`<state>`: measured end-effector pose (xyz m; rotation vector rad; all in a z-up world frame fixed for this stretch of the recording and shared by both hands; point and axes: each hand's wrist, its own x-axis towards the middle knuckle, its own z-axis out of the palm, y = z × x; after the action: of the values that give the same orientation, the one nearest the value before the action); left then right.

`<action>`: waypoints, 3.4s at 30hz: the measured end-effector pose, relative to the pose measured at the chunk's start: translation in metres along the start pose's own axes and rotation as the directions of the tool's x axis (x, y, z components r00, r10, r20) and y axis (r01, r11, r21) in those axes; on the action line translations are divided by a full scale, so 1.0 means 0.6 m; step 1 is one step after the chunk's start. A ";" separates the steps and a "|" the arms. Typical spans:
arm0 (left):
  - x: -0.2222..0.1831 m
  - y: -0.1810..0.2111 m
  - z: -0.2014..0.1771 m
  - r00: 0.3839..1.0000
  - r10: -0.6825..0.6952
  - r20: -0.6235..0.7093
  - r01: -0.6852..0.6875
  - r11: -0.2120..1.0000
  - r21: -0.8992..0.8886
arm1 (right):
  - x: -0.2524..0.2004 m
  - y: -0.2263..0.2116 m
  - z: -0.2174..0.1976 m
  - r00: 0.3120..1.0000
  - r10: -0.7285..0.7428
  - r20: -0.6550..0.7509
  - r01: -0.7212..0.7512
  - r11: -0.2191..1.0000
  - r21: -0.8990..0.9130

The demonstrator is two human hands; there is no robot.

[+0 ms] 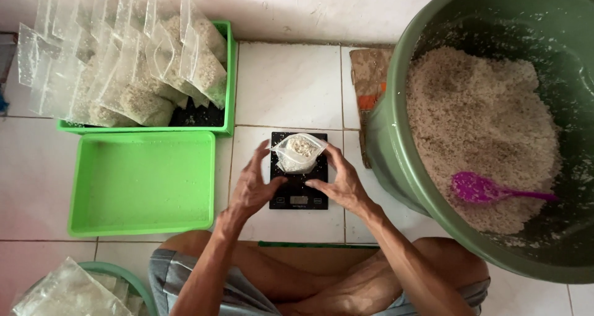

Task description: Filling small plastic bags with granular material using a scoop and weighing them on a digital scale

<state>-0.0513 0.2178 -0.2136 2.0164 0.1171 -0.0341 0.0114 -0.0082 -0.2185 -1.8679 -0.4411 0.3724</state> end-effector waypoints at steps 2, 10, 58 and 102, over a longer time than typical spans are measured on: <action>-0.014 -0.025 -0.007 0.987 0.032 -0.159 -0.028 0.999 0.027 | -0.018 0.002 -0.012 0.998 0.070 0.005 -0.070 0.997 -0.012; -0.084 -0.040 -0.063 0.859 0.049 -0.510 -0.040 0.999 0.030 | -0.088 0.080 -0.053 0.941 0.203 -0.271 -0.200 0.979 0.039; -0.096 -0.088 -0.046 0.533 -0.073 -0.843 0.012 0.997 -0.078 | -0.090 0.111 -0.031 0.894 0.061 -0.443 -0.177 0.958 -0.226; -0.116 -0.090 -0.011 0.690 0.133 -0.712 0.031 0.977 0.212 | -0.099 0.066 -0.021 0.920 -0.174 -0.351 0.053 0.943 -0.329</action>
<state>-0.1259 0.2424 -0.2538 2.1316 0.5841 0.8403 -0.0303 -0.0585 -0.2496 -2.1505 -0.3577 -0.1507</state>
